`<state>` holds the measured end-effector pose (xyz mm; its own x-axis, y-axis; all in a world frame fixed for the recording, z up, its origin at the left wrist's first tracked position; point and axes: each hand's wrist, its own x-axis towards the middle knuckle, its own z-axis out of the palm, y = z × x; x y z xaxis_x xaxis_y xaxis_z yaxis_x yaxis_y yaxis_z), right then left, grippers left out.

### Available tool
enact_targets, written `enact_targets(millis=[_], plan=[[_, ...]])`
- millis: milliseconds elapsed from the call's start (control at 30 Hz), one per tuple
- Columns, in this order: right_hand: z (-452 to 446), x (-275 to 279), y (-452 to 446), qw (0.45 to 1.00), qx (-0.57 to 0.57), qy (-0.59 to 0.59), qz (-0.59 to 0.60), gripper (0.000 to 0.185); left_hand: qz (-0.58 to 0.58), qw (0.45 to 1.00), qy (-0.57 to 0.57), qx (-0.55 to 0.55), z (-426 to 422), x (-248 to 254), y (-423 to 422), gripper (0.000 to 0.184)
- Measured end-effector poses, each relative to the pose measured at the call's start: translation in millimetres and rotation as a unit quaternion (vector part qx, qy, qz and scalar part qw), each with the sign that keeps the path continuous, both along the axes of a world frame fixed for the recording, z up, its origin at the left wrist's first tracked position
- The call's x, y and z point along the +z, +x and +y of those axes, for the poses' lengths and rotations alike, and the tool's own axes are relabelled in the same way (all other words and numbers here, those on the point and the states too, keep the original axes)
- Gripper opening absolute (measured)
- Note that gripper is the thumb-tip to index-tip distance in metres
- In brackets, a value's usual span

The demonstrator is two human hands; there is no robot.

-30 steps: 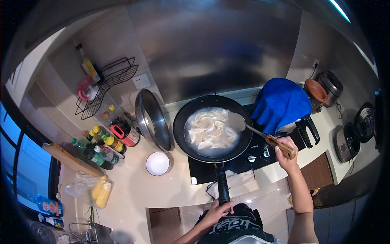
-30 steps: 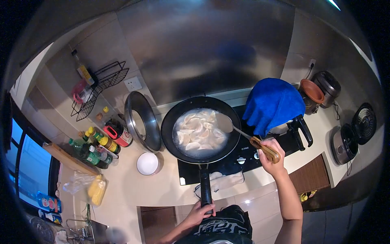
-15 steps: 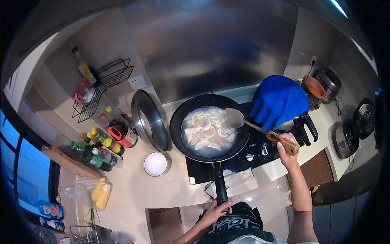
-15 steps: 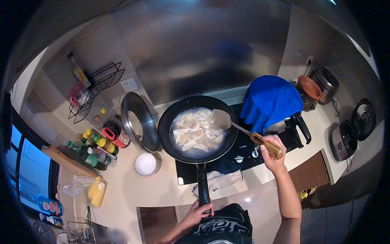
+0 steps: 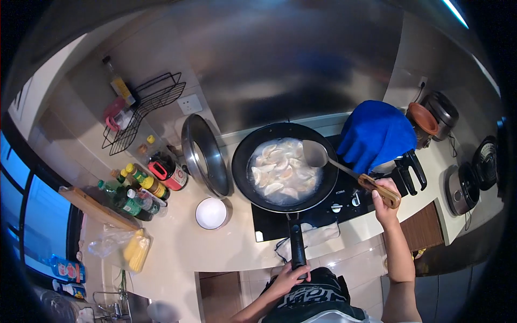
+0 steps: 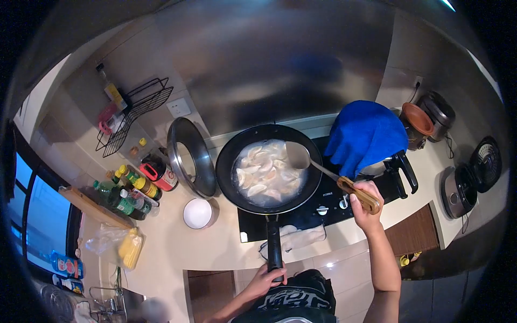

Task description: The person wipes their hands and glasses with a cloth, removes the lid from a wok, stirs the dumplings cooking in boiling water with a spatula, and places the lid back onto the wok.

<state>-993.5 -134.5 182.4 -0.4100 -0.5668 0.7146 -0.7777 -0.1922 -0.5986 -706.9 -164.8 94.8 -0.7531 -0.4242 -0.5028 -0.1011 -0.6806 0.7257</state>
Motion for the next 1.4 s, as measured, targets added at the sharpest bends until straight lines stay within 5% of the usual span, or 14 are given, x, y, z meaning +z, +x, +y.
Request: enact_targets(millis=[200,333,433,500,600,733,800,1100,1400], plan=[[-12.5,-10.2,5.0,0.997,-0.013,-0.038,-0.065,0.016,0.071,0.995,0.001,-0.063,-12.3,-8.9,9.7,0.019],[-18.6,-11.3,10.6,0.996,-0.011,-0.045,-0.073,0.016,0.100,0.989,0.073,0.086,-20.1,-31.6,30.7,0.019],[-21.9,-20.8,15.2,0.990,0.003,-0.049,-0.130,0.016,-0.001,0.982,-0.035,0.188,-31.9,-55.4,55.7,0.016],[-26.8,-23.7,20.1,0.987,0.015,-0.063,-0.151,0.016,-0.116,0.940,-0.221,0.233,-35.2,-77.9,73.3,0.016],[-28.9,-28.2,30.8,0.973,0.040,-0.076,-0.215,0.016,-0.211,0.907,-0.286,0.225,-35.6,-109.5,97.8,0.020],[-21.9,-24.5,35.1,0.994,0.057,-0.024,-0.090,0.018,-0.297,0.866,-0.366,0.167,-26.9,-110.5,109.8,0.032],[-15.3,-27.7,40.4,0.993,0.089,0.002,-0.078,0.019,-0.431,0.734,-0.518,0.083,-16.2,-101.9,107.4,0.043],[-2.6,-35.2,42.0,0.972,0.192,0.024,0.134,0.026,-0.422,0.766,-0.484,0.039,-14.7,-109.1,113.7,0.046],[-14.8,-26.2,44.6,0.944,0.255,0.029,0.206,0.030,-0.379,0.764,-0.520,0.048,-12.2,-118.4,107.5,0.041]])
